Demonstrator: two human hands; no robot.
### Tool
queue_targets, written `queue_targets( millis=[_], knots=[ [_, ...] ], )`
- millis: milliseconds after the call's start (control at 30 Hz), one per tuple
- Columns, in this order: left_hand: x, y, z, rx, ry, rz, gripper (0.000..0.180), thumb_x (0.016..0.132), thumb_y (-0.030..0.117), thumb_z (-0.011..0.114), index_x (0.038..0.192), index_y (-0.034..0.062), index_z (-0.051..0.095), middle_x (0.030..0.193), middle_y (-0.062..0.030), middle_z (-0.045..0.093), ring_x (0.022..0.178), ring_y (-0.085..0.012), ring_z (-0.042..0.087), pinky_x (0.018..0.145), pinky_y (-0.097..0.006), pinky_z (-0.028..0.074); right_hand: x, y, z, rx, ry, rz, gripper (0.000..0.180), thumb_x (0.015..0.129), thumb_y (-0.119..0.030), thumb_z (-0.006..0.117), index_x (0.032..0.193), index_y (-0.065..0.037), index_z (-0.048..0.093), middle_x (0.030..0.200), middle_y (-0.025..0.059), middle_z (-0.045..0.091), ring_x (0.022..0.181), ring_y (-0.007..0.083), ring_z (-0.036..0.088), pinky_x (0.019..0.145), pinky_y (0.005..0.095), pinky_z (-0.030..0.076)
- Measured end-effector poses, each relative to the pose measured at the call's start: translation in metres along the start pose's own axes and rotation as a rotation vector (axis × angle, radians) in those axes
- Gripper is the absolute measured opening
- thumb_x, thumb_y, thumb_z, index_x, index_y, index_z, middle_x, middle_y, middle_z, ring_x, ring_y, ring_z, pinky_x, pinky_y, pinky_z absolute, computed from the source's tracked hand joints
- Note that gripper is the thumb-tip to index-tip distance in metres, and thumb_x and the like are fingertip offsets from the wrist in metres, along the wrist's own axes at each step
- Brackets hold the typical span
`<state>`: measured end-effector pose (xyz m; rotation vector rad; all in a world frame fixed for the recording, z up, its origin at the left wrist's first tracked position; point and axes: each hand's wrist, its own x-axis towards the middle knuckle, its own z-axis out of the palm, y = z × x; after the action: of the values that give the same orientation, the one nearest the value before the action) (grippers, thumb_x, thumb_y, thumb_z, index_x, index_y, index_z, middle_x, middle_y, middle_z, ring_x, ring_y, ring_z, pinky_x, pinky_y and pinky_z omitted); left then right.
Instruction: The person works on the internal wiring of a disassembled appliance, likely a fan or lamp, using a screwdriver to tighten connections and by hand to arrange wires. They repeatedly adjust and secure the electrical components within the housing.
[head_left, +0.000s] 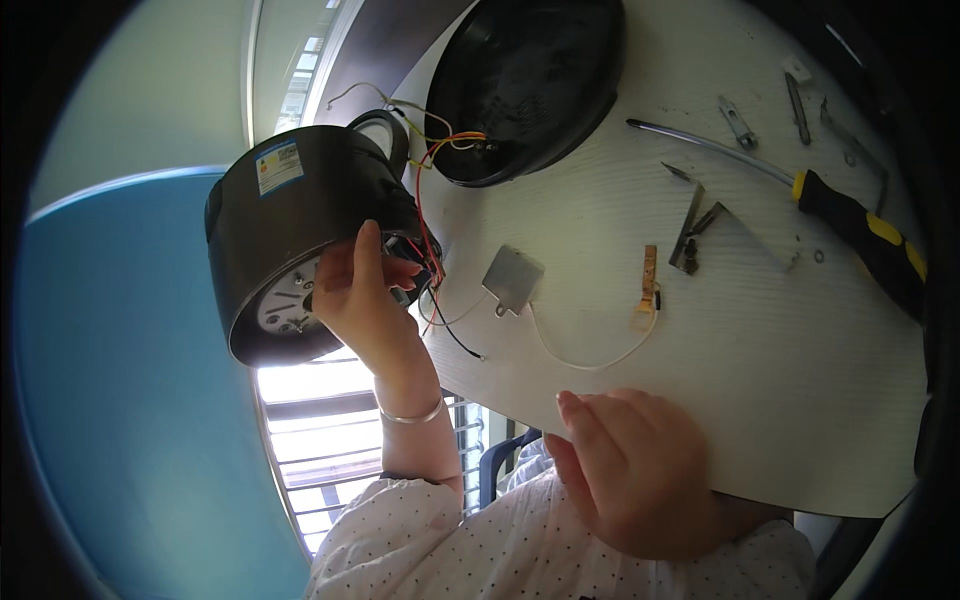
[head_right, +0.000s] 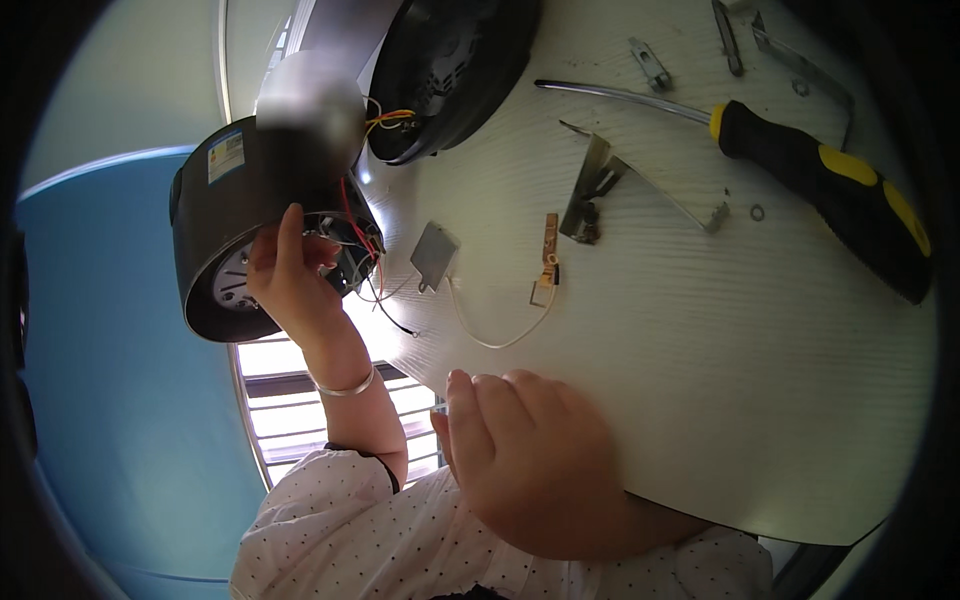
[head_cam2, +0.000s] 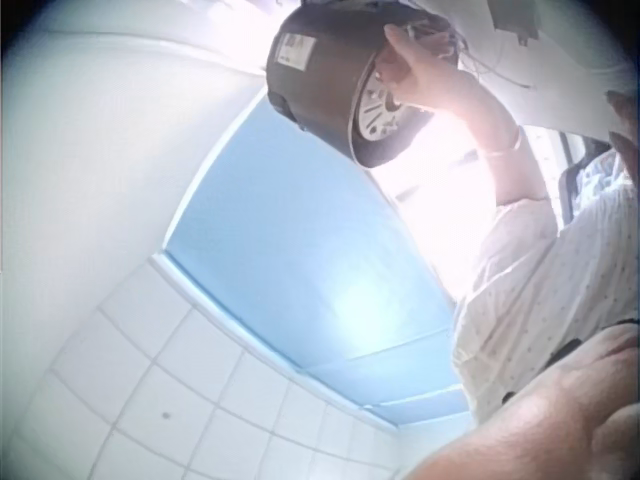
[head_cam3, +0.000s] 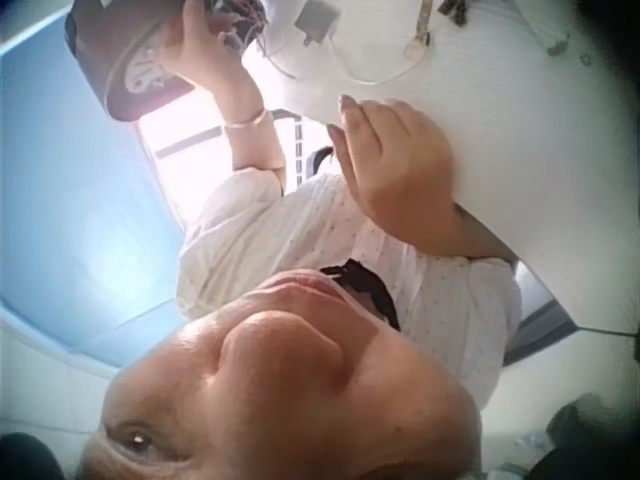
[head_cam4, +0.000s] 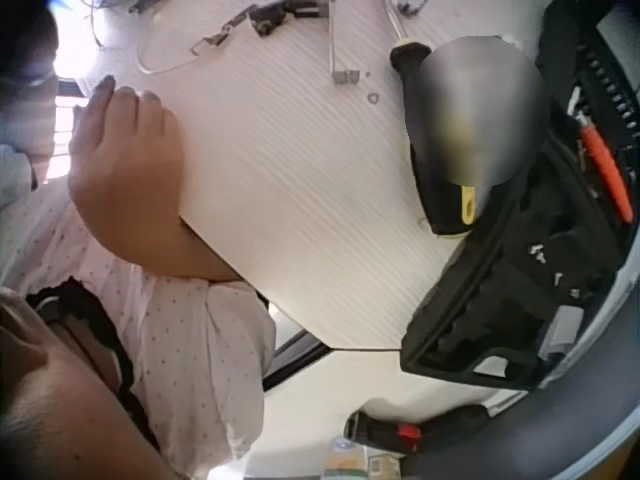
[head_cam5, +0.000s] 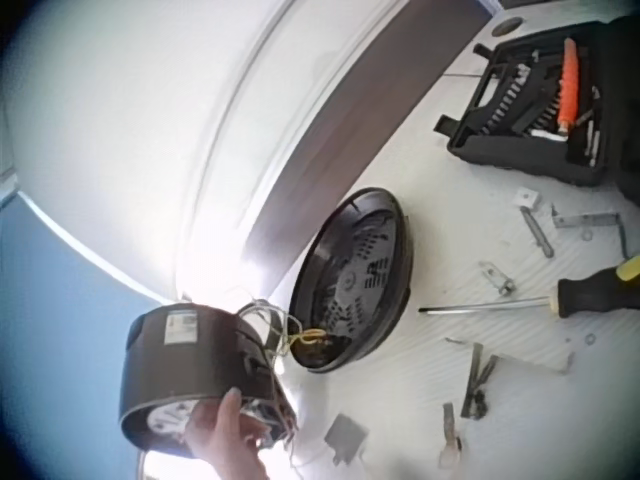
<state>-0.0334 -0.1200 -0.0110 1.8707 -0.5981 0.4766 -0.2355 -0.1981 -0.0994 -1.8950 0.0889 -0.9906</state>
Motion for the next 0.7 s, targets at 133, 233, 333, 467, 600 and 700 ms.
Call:
queue_targets(
  millis=[133, 233, 333, 467, 600, 700],
  knots=[
    [0.000, 0.001, 0.005, -0.023, 0.030, 0.035, 0.033, 0.078, 0.004, 0.065, 0.105, -0.0078, 0.050, 0.072, -0.0110, 0.063, 0.041, -0.0121, 0.053, 0.039, -0.020, 0.034, 0.002, 0.001, -0.003, 0.003, -0.035, -0.002, 0.023, 0.074, -0.007, 0.065, 0.090, 0.008, 0.058, 0.076, 0.0127, 0.057, 0.068, 0.0253, 0.057, 0.058, 0.0340, 0.047],
    [0.000, 0.002, 0.003, -0.075, 0.037, 0.027, 0.035, 0.077, 0.001, 0.065, 0.106, -0.0079, 0.048, 0.068, -0.0106, 0.063, 0.038, -0.0110, 0.050, 0.035, -0.020, 0.031, 0.006, 0.000, -0.003, -0.003, -0.058, -0.013, 0.022, 0.075, -0.006, 0.064, 0.091, 0.008, 0.058, 0.075, 0.0143, 0.058, 0.066, 0.0271, 0.057, 0.058, 0.0348, 0.047],
    [0.000, 0.004, 0.001, -0.071, 0.069, 0.018, 0.035, 0.075, -0.001, 0.062, 0.104, -0.0099, 0.045, 0.069, -0.0119, 0.061, 0.045, -0.0110, 0.054, 0.036, -0.022, 0.042, 0.010, -0.003, 0.003, -0.045, -0.053, -0.024, 0.020, 0.076, -0.005, 0.063, 0.091, 0.008, 0.058, 0.074, 0.0152, 0.058, 0.064, 0.0281, 0.057, 0.057, 0.0348, 0.046],
    [0.000, -0.004, 0.002, -0.098, 0.094, -0.022, 0.034, 0.073, 0.002, 0.062, 0.102, -0.0079, 0.047, 0.070, -0.0130, 0.063, 0.050, -0.0138, 0.058, 0.041, -0.026, 0.047, 0.013, -0.009, 0.012, -0.137, 0.002, 0.023, 0.012, 0.079, -0.003, 0.063, 0.091, 0.003, 0.061, 0.074, 0.0126, 0.060, 0.062, 0.0251, 0.058, 0.057, 0.0316, 0.046],
    [-0.005, -0.010, -0.001, 0.020, 0.131, 0.012, 0.040, 0.071, 0.007, 0.063, 0.105, -0.0045, 0.047, 0.071, -0.0132, 0.064, 0.057, -0.0250, 0.062, 0.056, -0.035, 0.050, 0.011, -0.012, 0.011, -0.175, 0.078, 0.039, 0.009, 0.081, -0.003, 0.063, 0.089, 0.002, 0.064, 0.072, 0.0108, 0.061, 0.061, 0.0210, 0.058, 0.054, 0.0291, 0.046],
    [-0.004, -0.018, 0.002, 0.033, 0.143, 0.093, 0.042, 0.072, 0.009, 0.064, 0.109, -0.0039, 0.047, 0.072, -0.0141, 0.064, 0.059, -0.0296, 0.062, 0.055, -0.035, 0.050, 0.012, -0.011, 0.007, -0.324, 0.209, 0.024, 0.010, 0.083, -0.003, 0.061, 0.091, 0.002, 0.064, 0.075, 0.0103, 0.063, 0.062, 0.0201, 0.058, 0.053, 0.0288, 0.045]
  ],
)
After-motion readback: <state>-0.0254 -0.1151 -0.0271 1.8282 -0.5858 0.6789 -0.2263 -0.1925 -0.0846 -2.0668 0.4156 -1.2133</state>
